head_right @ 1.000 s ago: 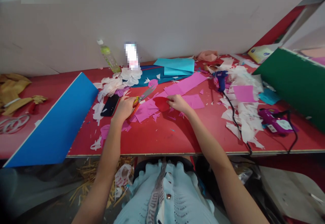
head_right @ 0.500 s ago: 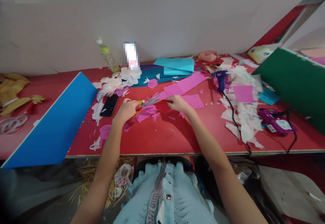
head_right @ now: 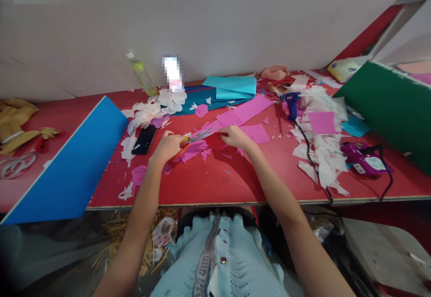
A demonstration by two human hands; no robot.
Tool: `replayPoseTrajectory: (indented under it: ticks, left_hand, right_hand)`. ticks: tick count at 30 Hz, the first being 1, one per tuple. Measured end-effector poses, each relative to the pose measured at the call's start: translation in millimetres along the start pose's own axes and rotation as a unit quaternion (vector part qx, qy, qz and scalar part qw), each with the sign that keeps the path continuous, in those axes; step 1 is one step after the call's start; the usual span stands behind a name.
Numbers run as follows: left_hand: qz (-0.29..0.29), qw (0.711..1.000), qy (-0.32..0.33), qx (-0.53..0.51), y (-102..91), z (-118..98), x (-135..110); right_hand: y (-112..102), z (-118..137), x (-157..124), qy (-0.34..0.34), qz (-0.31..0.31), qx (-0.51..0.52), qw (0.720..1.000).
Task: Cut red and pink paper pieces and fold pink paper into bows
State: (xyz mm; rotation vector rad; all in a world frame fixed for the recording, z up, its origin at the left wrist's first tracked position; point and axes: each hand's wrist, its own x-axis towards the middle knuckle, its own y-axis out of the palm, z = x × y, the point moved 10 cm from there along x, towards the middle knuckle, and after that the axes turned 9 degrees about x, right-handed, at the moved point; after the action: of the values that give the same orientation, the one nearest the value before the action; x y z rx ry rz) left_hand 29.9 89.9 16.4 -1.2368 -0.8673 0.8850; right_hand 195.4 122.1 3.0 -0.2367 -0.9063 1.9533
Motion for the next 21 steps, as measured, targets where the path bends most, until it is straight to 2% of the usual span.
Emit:
replayPoseTrajectory:
  ticks: [16,21]
  left_hand:
    - [0.000,1.000,0.011,-0.011,5.7,1.9,0.8]
    - [-0.004,1.000,0.007,-0.014,0.3,0.0,0.4]
  right_hand:
    - [-0.5,0.8,0.2,-0.007,-0.001,-0.017,1.000]
    - [-2.7,0.9,0.6,-0.007,-0.010,-0.010,1.000]
